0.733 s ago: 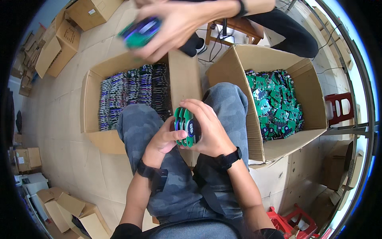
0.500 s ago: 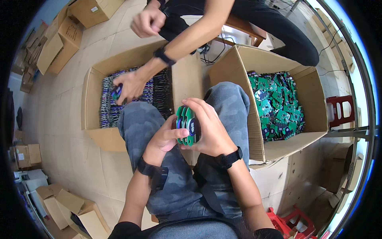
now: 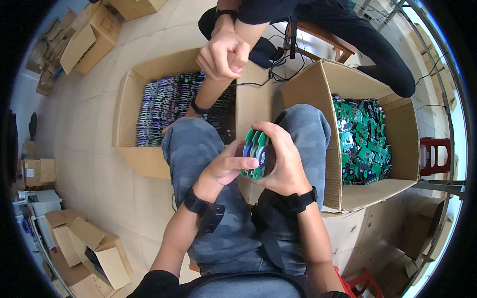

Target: Sorting and stacking electronic circuit boards from large shipping boxes.

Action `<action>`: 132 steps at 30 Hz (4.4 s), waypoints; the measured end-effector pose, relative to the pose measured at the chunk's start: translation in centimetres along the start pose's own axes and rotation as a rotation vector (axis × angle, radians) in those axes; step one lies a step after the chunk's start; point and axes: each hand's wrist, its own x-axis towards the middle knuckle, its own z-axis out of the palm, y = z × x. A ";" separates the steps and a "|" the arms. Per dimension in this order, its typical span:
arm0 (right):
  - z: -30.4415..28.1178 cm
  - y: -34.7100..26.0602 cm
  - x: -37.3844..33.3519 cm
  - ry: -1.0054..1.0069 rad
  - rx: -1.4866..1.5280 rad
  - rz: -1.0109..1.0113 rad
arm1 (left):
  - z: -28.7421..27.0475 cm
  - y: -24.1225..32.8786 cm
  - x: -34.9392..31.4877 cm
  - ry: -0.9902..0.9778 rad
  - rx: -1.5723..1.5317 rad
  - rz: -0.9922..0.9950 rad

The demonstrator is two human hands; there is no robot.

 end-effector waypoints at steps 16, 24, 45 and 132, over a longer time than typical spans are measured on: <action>0.4 0.1 0.0 0.000 -0.058 -0.128 | -0.5 -0.4 0.0 0.025 0.000 0.049; 0.5 0.5 0.0 -0.035 -0.004 -0.074 | -0.9 -0.5 0.2 0.036 0.031 0.038; 0.4 0.3 0.1 0.053 0.007 -0.173 | -1.4 0.3 0.6 0.162 -0.669 0.269; -5.5 -17.4 -3.3 0.151 0.221 -0.716 | -3.1 -3.4 2.1 0.613 -0.395 0.296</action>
